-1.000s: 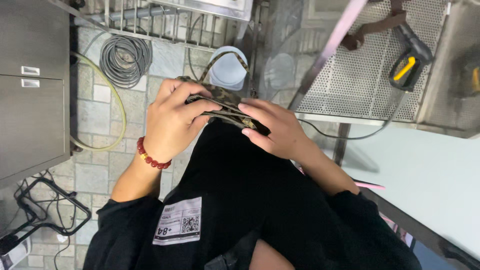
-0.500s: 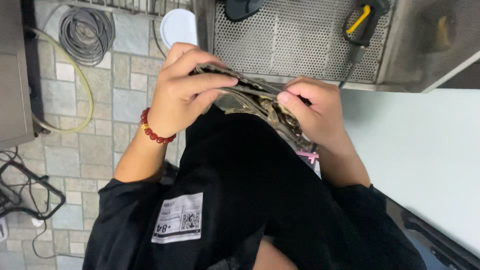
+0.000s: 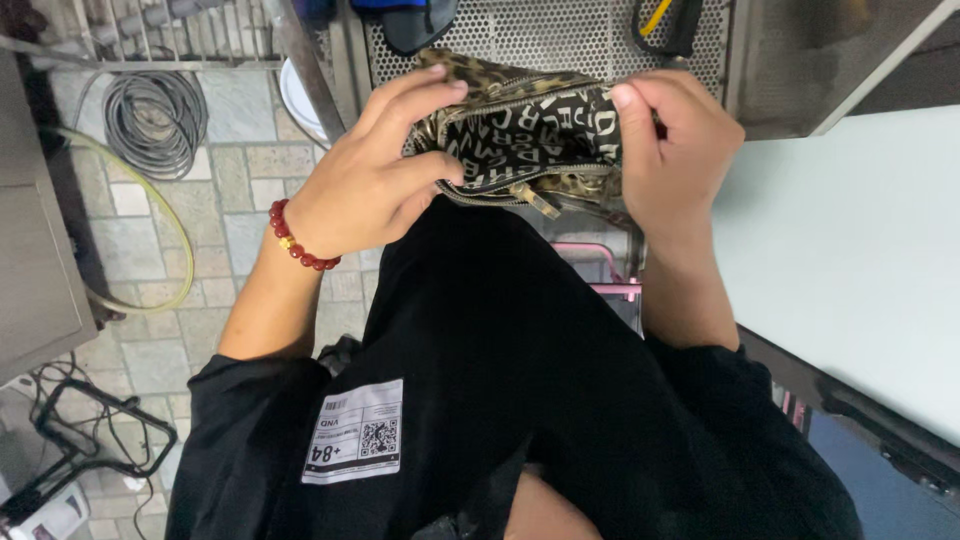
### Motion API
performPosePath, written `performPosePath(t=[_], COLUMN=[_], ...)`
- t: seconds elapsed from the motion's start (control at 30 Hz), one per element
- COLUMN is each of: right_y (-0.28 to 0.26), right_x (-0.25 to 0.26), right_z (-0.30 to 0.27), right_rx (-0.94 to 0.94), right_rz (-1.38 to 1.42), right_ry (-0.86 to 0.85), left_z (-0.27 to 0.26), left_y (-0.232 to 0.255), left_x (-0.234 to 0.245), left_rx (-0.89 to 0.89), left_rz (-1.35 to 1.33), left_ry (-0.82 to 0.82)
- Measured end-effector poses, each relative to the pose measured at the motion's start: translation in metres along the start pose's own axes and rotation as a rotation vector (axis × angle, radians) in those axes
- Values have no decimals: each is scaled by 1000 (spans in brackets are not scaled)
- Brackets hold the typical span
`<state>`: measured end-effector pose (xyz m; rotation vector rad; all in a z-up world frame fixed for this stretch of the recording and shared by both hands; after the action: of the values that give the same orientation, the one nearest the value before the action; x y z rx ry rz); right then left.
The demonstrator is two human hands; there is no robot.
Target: The person picks up a leopard-print bag, takes out a card and a paper slip, puts them back, and then uses a blue cloth to wipe the interior and exterior of the bag.
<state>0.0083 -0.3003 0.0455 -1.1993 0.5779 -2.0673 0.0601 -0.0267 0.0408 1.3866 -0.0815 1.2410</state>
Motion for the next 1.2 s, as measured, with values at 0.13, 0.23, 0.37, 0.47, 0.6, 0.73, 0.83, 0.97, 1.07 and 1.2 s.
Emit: performPosePath(t=[0.13, 0.23, 0.37, 0.47, 0.6, 0.73, 0.83, 0.97, 1.07, 1.2], right_y=[0, -4, -9, -3, 8, 21, 20, 16, 22, 39], right_x=[-10, -22, -41, -50, -52, -53, -53, -59, -65, -62], right_z=[8, 15, 20, 26, 35, 43, 59, 70, 79, 87], right_rx=[-20, -14, -17, -71, -143, -455, -391, -509, -414, -363], right_rz=[-7, 7, 42, 29, 60, 23, 186, 511, 552, 690], right_ry=[35, 51, 62, 61, 52, 53, -2, -234, -280, -290], left_z=[16, 16, 19, 19, 28, 40, 50, 59, 60, 64], left_y=[-17, -37, -67, -79, -93, -84, -80, -70, -72, -35], left_x=[0, -10, -31, -31, -15, 7, 19, 26, 21, 13], left_rx=[-28, 39, 182, 341, 457, 413, 502, 367, 568, 269], left_rz=[-78, -122, -199, -279, -325, -319, -400, -287, -517, 199], left_ry=[102, 291, 545, 673, 650, 629, 621, 694, 688, 518])
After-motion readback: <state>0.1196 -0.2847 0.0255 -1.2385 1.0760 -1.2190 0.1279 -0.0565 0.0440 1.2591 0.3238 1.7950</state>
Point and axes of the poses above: each hand's wrist, its own z-axis towards the middle knuckle, its own x-axis out of the back of the hand, y = z × x, the point moved 4 cm from there along z, towards the middle knuckle, and after that the axes turned 7 degrees about x, right-handed, at the moved point
